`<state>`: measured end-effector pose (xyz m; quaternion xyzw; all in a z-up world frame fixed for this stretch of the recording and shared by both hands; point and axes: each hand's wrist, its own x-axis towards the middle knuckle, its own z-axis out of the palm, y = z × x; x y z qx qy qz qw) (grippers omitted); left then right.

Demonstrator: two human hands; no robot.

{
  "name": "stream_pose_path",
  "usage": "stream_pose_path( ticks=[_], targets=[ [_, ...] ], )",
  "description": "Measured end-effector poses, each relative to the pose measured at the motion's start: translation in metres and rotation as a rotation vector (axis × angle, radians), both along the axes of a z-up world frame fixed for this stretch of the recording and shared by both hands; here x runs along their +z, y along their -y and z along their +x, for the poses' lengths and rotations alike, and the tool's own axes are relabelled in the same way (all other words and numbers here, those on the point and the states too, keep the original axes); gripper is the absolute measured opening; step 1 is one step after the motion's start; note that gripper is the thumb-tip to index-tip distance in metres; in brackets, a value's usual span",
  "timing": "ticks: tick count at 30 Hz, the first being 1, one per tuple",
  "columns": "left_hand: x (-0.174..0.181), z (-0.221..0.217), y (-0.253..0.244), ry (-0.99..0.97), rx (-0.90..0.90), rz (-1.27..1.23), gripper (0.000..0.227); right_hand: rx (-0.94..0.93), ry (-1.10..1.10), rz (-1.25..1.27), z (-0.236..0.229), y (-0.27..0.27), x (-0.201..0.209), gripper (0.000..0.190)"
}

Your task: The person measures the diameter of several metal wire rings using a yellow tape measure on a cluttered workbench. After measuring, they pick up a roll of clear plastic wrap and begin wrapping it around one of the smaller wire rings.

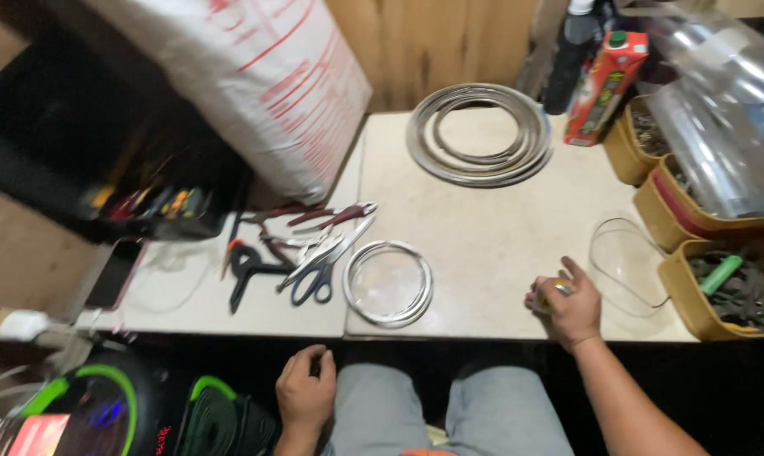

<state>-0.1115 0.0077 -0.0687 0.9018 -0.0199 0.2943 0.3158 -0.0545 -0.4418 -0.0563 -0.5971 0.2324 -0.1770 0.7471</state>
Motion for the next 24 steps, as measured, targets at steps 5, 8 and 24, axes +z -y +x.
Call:
stream_pose_path(
  ticks=[5, 8, 24],
  targets=[
    [0.007, -0.002, 0.009, -0.023, -0.077, -0.05, 0.018, 0.005, -0.008, 0.024, -0.007, -0.012, 0.025, 0.054],
    [0.002, 0.014, 0.026, -0.088, -0.206, -0.006, 0.029, -0.006, -0.013, 0.046, -0.008, -0.013, 0.027, 0.044],
    [0.019, 0.038, 0.143, -0.071, -0.518, 0.308, 0.069, -0.033, -0.032, 0.122, -0.004, -0.014, 0.024, 0.035]
  ],
)
